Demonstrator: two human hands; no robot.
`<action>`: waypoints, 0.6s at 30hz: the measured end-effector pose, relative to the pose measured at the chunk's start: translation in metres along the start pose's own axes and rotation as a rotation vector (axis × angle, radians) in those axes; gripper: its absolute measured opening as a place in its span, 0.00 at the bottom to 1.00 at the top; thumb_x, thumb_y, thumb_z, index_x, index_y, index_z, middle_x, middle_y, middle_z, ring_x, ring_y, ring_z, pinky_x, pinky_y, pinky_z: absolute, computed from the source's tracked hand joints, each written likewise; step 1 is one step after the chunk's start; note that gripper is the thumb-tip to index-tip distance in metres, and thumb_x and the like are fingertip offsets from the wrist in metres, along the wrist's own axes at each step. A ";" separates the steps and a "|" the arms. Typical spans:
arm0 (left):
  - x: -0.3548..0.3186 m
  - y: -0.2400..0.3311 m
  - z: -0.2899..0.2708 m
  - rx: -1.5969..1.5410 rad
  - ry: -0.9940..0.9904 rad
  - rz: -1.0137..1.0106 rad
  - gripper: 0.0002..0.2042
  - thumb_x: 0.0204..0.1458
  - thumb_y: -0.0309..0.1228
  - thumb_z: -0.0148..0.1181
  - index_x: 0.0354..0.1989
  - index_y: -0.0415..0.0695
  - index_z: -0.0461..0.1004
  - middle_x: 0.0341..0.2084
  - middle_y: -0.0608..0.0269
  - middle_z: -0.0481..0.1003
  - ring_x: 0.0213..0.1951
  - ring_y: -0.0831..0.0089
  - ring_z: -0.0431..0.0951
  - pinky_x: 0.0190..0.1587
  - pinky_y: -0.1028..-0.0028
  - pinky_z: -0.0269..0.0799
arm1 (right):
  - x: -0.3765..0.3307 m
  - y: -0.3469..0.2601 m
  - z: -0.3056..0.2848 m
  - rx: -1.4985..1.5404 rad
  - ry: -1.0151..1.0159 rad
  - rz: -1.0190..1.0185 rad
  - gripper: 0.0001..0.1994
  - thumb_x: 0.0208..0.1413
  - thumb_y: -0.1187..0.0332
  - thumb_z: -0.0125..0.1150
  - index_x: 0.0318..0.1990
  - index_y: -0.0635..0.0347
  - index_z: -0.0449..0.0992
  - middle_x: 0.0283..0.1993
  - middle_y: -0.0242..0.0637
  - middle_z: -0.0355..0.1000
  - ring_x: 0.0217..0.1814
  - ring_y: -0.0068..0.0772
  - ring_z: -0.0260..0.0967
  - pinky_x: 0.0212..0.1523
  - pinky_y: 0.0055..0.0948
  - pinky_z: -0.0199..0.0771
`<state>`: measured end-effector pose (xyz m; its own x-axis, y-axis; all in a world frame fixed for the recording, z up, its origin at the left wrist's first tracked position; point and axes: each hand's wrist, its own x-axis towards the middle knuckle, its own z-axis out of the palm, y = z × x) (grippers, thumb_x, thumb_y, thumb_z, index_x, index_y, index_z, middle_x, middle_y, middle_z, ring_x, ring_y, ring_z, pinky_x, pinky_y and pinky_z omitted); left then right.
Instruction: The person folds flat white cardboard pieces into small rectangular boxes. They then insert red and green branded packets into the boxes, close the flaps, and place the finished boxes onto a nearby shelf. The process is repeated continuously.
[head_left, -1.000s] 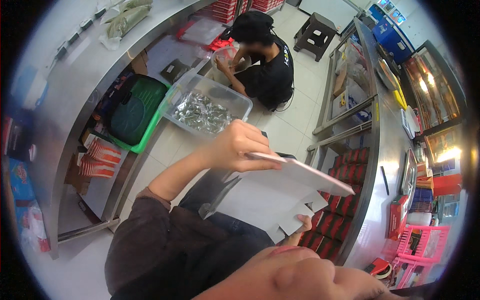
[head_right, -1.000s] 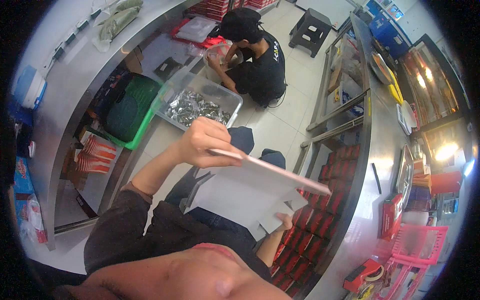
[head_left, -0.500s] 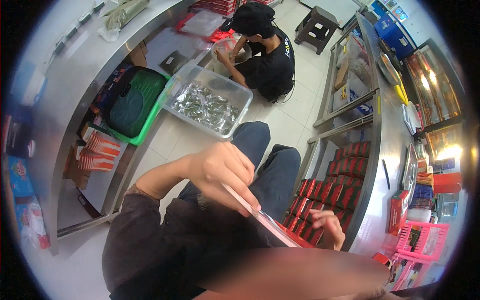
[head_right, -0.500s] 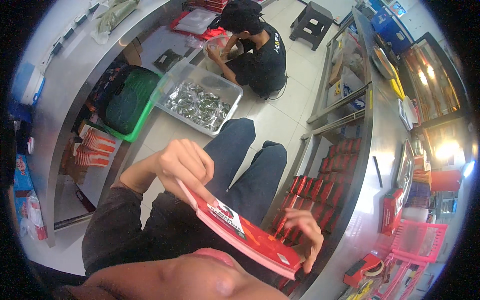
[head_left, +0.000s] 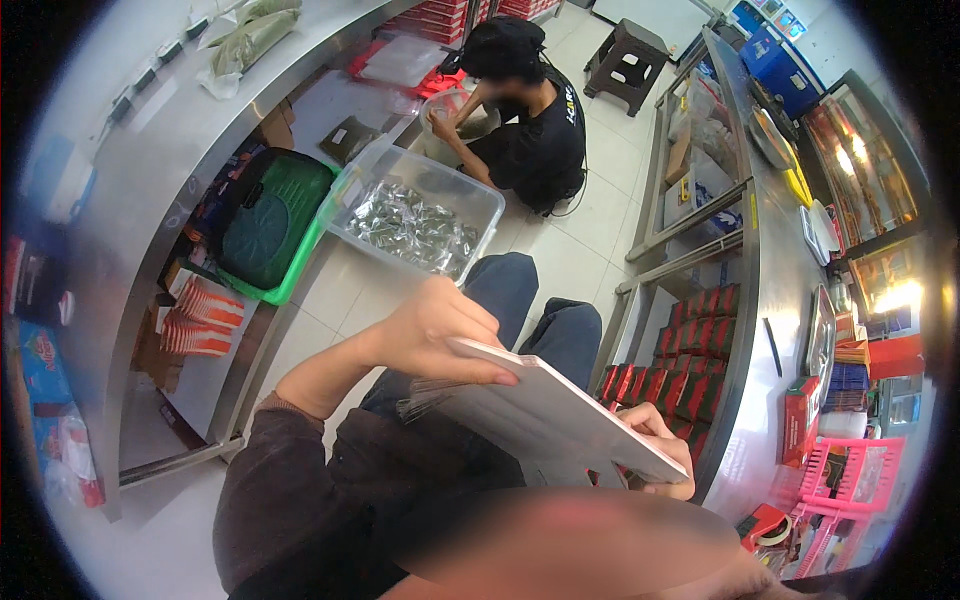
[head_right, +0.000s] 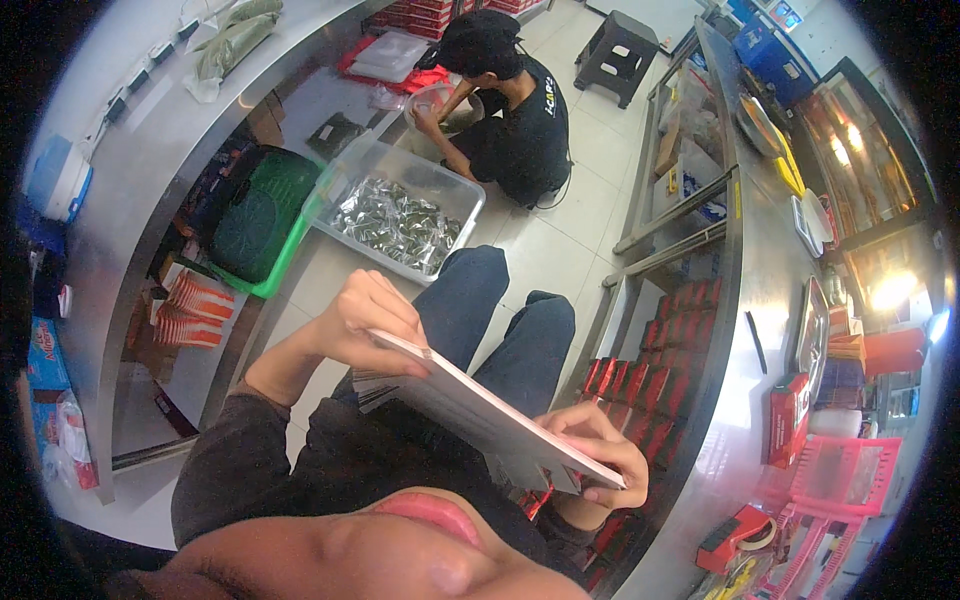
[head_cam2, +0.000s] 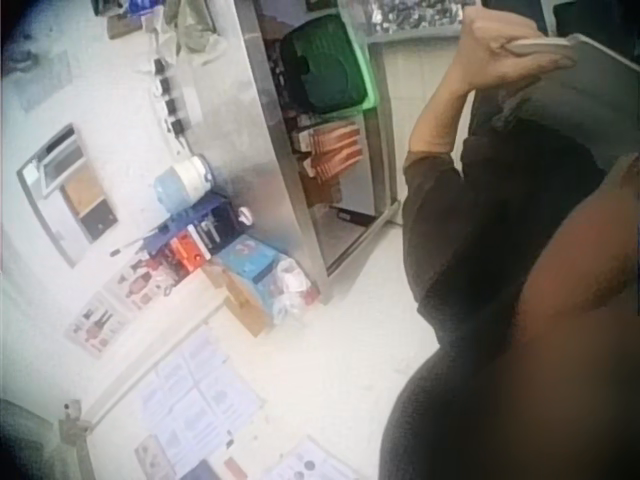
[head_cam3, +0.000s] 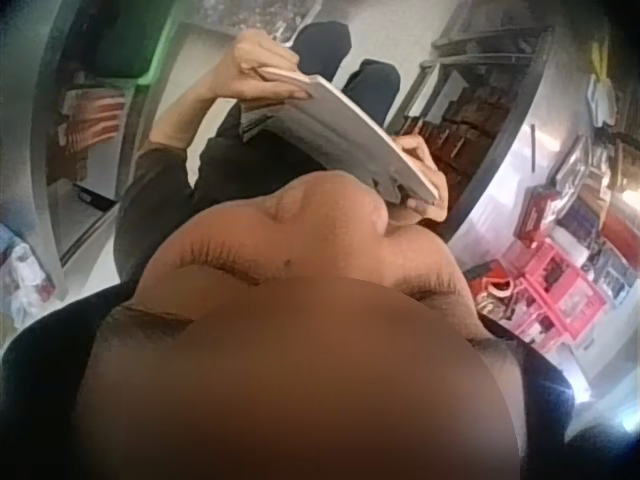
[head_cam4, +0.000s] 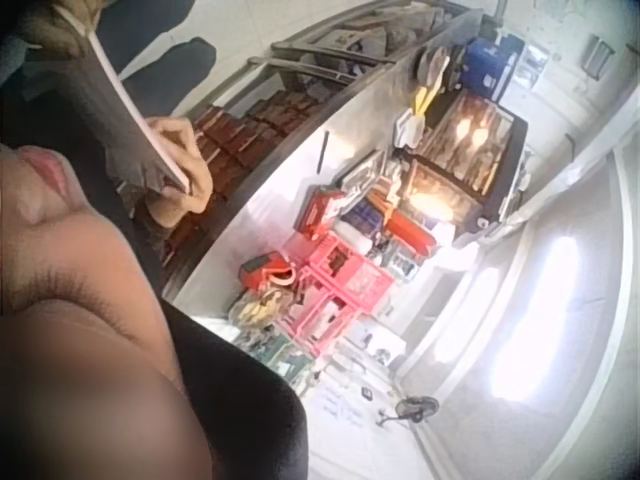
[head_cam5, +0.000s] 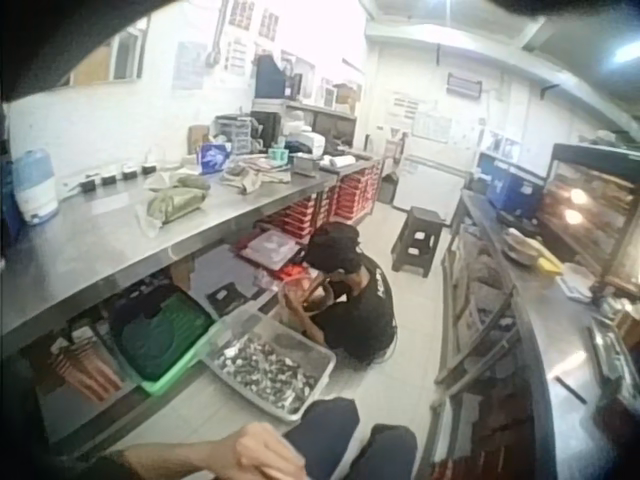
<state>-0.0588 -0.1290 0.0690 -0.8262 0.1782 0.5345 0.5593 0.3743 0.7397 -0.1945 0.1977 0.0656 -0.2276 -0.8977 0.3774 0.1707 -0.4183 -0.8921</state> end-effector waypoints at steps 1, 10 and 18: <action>0.002 0.001 -0.001 0.000 0.005 0.000 0.07 0.41 0.27 0.73 0.25 0.37 0.82 0.17 0.60 0.77 0.17 0.71 0.76 0.19 0.76 0.67 | 0.001 -0.002 -0.001 0.007 0.000 0.024 0.34 0.38 0.66 0.61 0.55 0.80 0.71 0.53 0.65 0.63 0.57 0.63 0.66 0.60 0.54 0.61; 0.016 0.051 0.016 0.086 0.206 -0.065 0.07 0.45 0.26 0.70 0.30 0.36 0.82 0.16 0.61 0.72 0.15 0.70 0.72 0.17 0.72 0.61 | -0.012 -0.029 0.063 -0.146 1.195 0.327 0.22 0.41 0.73 0.61 0.46 0.77 0.75 0.45 0.53 0.73 0.43 0.38 0.74 0.45 0.33 0.73; 0.004 0.078 0.027 -0.111 0.022 0.052 0.12 0.49 0.26 0.66 0.42 0.34 0.80 0.23 0.56 0.76 0.21 0.69 0.77 0.19 0.73 0.68 | 0.033 0.016 0.077 -0.412 1.219 -0.285 0.16 0.57 0.62 0.44 0.38 0.70 0.68 0.31 0.46 0.70 0.29 0.36 0.69 0.36 0.31 0.70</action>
<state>-0.0204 -0.0748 0.1182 -0.7949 0.1741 0.5813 0.6064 0.2623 0.7507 -0.1254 0.1505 0.0832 -0.9564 0.0054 0.2921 -0.2799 -0.3040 -0.9106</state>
